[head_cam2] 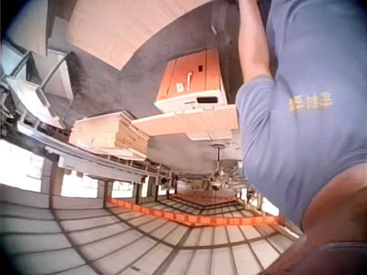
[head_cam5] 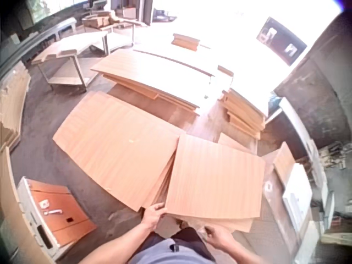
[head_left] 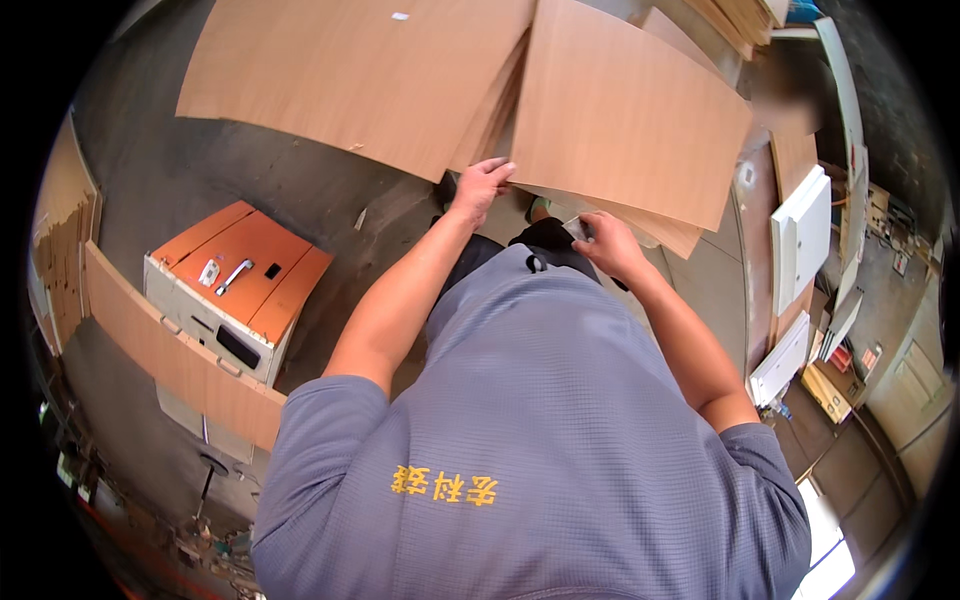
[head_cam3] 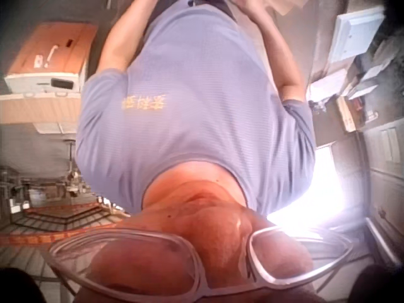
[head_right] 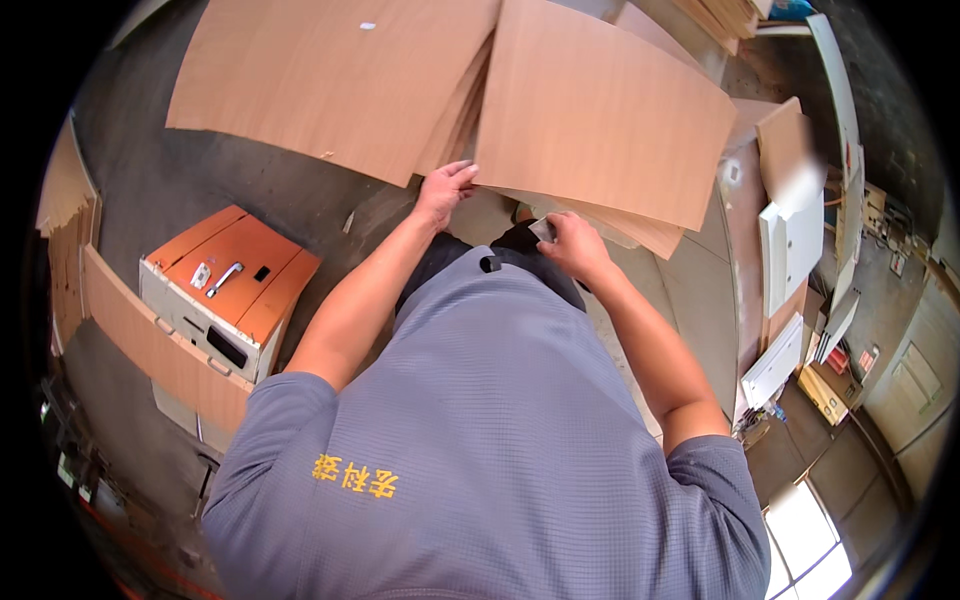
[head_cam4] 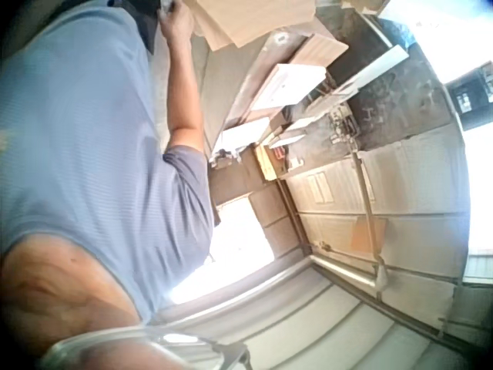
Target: The person applies edge banding to several wooden panels using a small handheld tool, pressing and smoothing it along the edges by hand before stacking the panels on a nearby surface.
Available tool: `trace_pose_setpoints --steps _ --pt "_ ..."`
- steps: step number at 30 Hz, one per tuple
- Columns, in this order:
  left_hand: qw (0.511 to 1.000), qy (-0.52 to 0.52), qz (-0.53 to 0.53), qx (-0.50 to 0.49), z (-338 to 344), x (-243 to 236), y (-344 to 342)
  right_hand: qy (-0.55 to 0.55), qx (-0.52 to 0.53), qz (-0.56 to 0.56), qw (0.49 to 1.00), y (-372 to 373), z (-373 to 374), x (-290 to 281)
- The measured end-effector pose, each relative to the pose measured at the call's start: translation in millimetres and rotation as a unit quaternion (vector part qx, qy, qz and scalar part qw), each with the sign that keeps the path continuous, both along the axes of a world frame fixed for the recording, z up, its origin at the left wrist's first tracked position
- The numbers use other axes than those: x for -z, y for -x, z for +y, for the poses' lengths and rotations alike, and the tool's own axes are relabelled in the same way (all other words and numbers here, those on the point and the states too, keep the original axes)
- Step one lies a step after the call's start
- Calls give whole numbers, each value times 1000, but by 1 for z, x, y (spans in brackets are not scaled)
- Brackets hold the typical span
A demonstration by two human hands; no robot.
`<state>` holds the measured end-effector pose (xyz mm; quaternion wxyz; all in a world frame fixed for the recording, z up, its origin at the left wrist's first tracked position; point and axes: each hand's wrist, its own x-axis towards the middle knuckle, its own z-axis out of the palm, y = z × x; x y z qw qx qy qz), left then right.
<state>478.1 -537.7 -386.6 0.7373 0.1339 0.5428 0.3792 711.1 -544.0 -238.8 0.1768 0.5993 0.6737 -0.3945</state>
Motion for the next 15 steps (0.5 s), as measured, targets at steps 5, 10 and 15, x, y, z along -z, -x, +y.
trace_pose_setpoints --steps 5,10,15 --pt "978 -86 19 -187 3 11 -2 -113 56 -92 988 -179 -3 -27" --pt "963 -170 193 -79 18 2 -14 -154 13 -145 977 -315 6 -25" --pt "967 -144 201 -69 18 -1 -7 -161 -131 -73 975 -376 20 1"
